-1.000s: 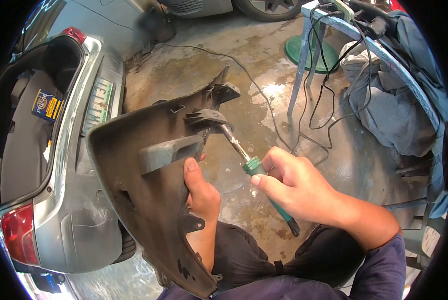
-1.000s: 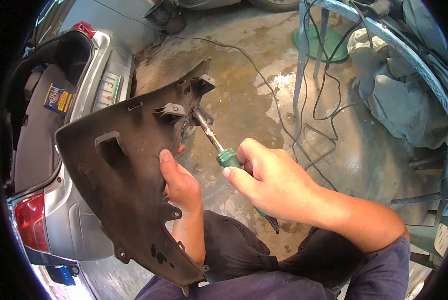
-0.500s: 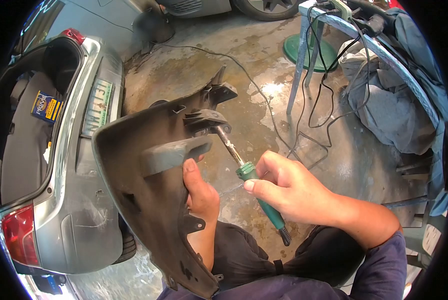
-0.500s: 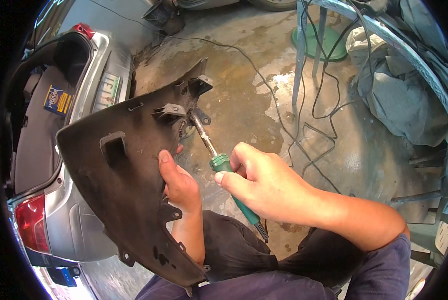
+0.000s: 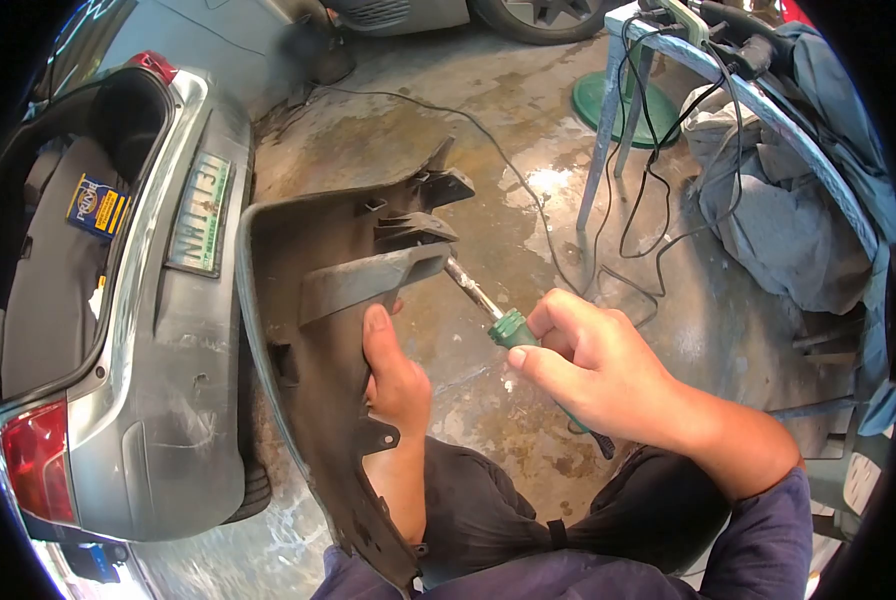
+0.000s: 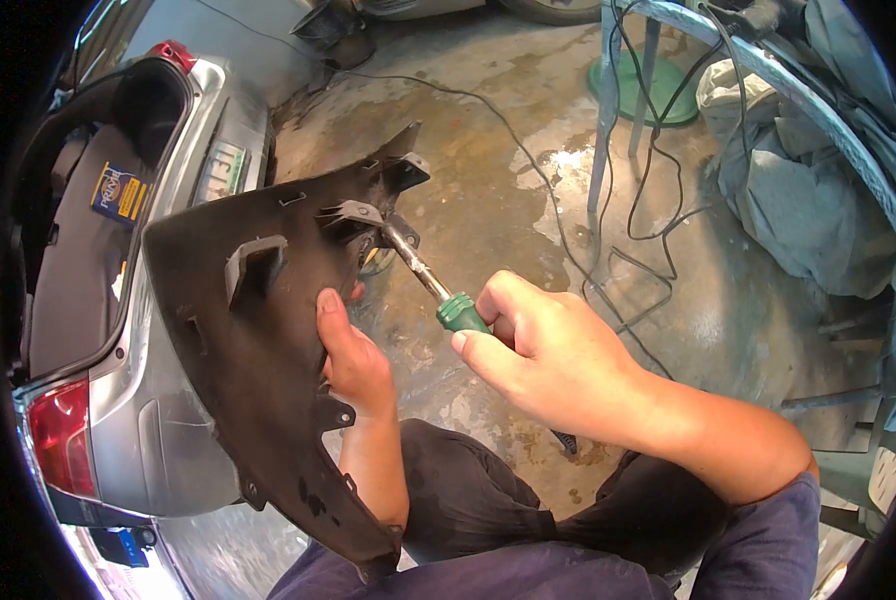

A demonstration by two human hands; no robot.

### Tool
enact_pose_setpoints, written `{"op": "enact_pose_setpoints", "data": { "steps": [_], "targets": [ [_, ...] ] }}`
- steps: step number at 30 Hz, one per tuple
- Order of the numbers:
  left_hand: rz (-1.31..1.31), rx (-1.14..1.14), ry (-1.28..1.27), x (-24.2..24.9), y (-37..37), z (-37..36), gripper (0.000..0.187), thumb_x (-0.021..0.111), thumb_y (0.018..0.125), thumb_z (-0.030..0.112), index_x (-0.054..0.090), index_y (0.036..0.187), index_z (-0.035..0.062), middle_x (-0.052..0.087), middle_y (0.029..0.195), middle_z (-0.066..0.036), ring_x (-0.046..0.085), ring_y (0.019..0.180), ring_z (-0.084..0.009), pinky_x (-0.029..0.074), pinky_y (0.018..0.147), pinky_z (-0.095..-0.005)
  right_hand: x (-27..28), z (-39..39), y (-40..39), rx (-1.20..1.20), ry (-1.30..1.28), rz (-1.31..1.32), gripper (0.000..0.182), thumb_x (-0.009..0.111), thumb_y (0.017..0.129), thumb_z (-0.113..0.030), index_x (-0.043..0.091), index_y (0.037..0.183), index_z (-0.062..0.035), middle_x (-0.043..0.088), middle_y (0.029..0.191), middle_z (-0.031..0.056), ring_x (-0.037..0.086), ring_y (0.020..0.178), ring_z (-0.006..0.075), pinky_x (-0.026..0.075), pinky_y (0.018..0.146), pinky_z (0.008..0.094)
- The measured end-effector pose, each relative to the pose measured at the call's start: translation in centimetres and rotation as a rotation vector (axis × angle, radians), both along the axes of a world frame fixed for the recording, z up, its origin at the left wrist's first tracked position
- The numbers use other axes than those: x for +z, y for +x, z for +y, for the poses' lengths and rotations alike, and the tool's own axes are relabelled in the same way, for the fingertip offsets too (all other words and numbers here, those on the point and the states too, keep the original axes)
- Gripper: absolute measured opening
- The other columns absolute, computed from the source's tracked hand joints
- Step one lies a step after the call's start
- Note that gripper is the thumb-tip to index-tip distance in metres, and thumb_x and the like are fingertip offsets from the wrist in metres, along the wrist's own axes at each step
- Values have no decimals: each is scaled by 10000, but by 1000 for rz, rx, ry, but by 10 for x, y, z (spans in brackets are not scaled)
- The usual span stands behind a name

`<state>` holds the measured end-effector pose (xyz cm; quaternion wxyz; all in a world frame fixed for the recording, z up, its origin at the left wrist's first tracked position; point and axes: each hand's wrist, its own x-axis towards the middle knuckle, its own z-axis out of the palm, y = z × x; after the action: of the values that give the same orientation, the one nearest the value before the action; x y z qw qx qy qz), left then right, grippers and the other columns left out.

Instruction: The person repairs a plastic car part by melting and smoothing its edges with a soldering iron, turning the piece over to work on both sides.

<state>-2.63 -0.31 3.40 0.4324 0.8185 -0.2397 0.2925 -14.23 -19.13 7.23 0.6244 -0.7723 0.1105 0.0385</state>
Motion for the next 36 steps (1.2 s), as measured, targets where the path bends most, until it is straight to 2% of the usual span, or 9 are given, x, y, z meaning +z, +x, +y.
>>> {"op": "enact_pose_setpoints", "data": {
  "steps": [4, 9, 22, 29, 32, 34, 36],
  "targets": [
    [3, -83, -135, -3, 4, -5, 251, 509, 994, 174, 715, 1002, 31, 722, 1004, -80, 647, 1013, -265, 452, 942, -367, -4, 0, 0, -7, -31, -36, 302, 656, 941, -265, 555, 967, 18, 662, 700, 164, 628, 602, 260, 466, 578, 397],
    [-98, -124, -84, -2, 11, -1, 239, 521, 993, 167, 710, 1001, 20, 724, 954, -82, 657, 942, -278, 464, 917, -362, -1, 0, 0, 0, -33, -37, 304, 653, 944, -267, 560, 963, 22, 656, 695, 167, 634, 614, 270, 467, 584, 402],
    [-74, -191, -184, -23, 15, 2, 224, 525, 1006, 125, 672, 1071, -31, 687, 1065, -96, 630, 1021, -249, 490, 940, -377, -1, 1, -2, 16, -51, -52, 297, 657, 942, -261, 566, 953, 22, 652, 697, 181, 645, 621, 298, 474, 593, 408],
    [-88, -189, -134, -30, 20, 11, 224, 527, 1013, 102, 651, 1109, -59, 667, 1124, -104, 616, 1063, -233, 503, 952, -386, -2, 0, -4, 3, -36, -60, 278, 666, 935, -255, 584, 958, 10, 664, 723, 187, 664, 653, 328, 487, 608, 415],
    [-158, -147, 35, -44, 28, 28, 227, 528, 1016, 92, 642, 1125, -71, 658, 1150, -108, 609, 1081, -226, 509, 957, -389, 10, -7, -5, -14, -144, -7, 256, 664, 931, -243, 602, 965, 4, 664, 742, 190, 666, 674, 356, 492, 619, 429],
    [-103, -164, 43, -52, 33, 36, 229, 529, 1018, 86, 636, 1135, -79, 652, 1167, -110, 605, 1093, -222, 513, 960, -392, 3, -12, -5, -50, -265, -122, 236, 663, 927, -231, 618, 974, -5, 662, 744, 188, 663, 684, 373, 494, 624, 438],
    [55, -227, -84, -53, 34, 39, 269, 520, 1035, 98, 606, 1189, -107, 621, 1245, -105, 581, 1163, -186, 531, 973, -412, -1, -19, -4, -52, -341, -190, 205, 653, 922, -203, 637, 994, -11, 658, 781, 188, 649, 725, 396, 498, 654, 449]
  ]
}}
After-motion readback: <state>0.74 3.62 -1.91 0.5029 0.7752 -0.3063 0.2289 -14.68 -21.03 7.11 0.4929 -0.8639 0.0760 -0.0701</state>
